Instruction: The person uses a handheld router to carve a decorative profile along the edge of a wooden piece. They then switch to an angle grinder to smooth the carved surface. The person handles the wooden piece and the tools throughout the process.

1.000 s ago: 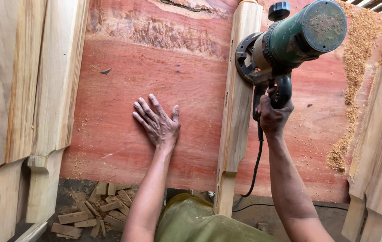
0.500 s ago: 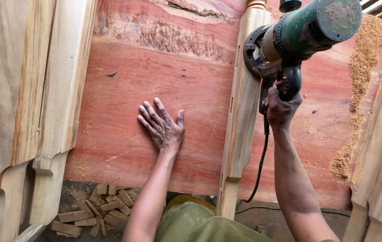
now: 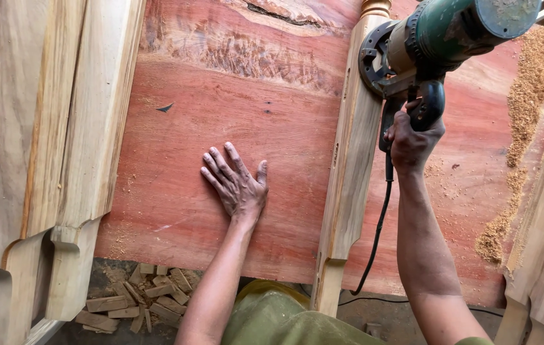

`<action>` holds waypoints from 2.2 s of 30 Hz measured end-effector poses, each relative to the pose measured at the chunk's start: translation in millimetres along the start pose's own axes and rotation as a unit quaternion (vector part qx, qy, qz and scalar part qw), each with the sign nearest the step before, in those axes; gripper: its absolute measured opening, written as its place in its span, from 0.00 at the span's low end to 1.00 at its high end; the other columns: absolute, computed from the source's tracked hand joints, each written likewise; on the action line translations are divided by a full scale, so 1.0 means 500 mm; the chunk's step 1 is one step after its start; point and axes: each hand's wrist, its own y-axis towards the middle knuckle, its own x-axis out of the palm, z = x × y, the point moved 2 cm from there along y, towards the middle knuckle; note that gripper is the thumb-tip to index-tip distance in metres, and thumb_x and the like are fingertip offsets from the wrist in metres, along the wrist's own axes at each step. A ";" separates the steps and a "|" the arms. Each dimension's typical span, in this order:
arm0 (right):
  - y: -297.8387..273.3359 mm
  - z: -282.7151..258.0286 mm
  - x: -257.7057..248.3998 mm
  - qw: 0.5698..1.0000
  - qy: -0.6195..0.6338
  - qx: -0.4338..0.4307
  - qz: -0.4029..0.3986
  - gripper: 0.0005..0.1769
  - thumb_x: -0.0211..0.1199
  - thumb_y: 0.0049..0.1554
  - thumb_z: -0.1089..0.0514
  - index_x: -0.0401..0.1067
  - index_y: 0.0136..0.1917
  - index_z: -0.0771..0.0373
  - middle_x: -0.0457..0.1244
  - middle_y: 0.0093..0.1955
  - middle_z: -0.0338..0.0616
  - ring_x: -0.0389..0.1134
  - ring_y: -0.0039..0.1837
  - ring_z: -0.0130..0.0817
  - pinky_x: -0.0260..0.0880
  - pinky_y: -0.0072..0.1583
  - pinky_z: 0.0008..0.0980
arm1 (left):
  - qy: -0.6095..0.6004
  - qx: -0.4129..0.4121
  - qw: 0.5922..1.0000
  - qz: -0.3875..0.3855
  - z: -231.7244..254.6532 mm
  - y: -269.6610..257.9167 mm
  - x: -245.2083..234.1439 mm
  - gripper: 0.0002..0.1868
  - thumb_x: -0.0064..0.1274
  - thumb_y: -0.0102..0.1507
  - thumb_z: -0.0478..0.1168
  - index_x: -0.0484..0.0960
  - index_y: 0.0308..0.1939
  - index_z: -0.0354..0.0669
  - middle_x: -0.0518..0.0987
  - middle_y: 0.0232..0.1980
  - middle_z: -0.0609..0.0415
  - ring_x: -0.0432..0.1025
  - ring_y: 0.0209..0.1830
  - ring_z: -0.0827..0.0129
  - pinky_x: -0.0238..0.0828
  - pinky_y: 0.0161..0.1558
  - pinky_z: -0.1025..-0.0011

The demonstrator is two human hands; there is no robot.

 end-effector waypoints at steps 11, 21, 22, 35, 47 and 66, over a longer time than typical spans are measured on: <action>0.051 0.031 0.011 1.000 0.008 -0.023 -0.011 0.10 0.58 0.55 0.76 0.69 0.49 0.69 0.56 0.21 0.51 0.63 0.25 0.37 0.63 0.32 0.30 | -0.006 0.002 1.000 -0.005 0.001 0.002 -0.005 0.49 0.31 0.67 0.73 0.59 0.76 0.36 0.56 0.75 0.24 0.46 0.79 0.31 0.36 0.76 0.36; 0.077 0.040 0.022 0.999 0.022 -0.028 -0.007 0.10 0.57 0.54 0.77 0.69 0.48 0.70 0.55 0.21 0.50 0.63 0.24 0.37 0.63 0.32 0.31 | -0.003 0.004 1.000 -0.001 0.002 0.002 -0.002 0.49 0.30 0.67 0.73 0.59 0.77 0.36 0.56 0.75 0.24 0.47 0.79 0.30 0.36 0.75 0.36; 0.082 0.044 0.022 0.999 0.022 -0.028 -0.007 0.10 0.57 0.54 0.77 0.69 0.48 0.70 0.55 0.21 0.50 0.63 0.24 0.37 0.63 0.32 0.31 | -0.003 0.004 1.000 0.000 0.002 0.003 -0.002 0.49 0.30 0.67 0.73 0.59 0.77 0.36 0.56 0.75 0.24 0.47 0.79 0.30 0.36 0.75 0.36; 0.120 0.022 0.050 0.999 0.021 -0.039 -0.006 0.09 0.57 0.54 0.77 0.69 0.48 0.71 0.56 0.22 0.51 0.63 0.24 0.36 0.62 0.31 0.31 | 0.000 0.008 1.000 0.001 0.002 0.003 -0.008 0.49 0.32 0.67 0.73 0.59 0.76 0.35 0.57 0.74 0.24 0.47 0.79 0.30 0.36 0.76 0.36; 0.174 0.047 0.079 0.998 0.019 -0.057 0.013 0.08 0.58 0.57 0.74 0.64 0.44 0.65 0.57 0.28 0.43 0.58 0.23 0.31 0.58 0.24 0.31 | -0.004 0.015 1.000 0.017 0.001 0.010 -0.025 0.46 0.38 0.69 0.69 0.57 0.77 0.35 0.57 0.76 0.27 0.52 0.78 0.32 0.45 0.75 0.37; -0.424 -0.266 -0.490 0.981 -0.131 0.132 0.049 0.06 0.62 0.57 0.74 0.70 0.45 0.68 0.55 0.21 0.48 0.60 0.23 0.34 0.57 0.30 0.29 | -0.182 0.020 0.969 0.166 0.032 -0.171 -0.023 0.29 0.46 0.70 0.57 0.72 0.66 0.41 0.71 0.60 0.39 0.72 0.59 0.46 0.69 0.56 0.51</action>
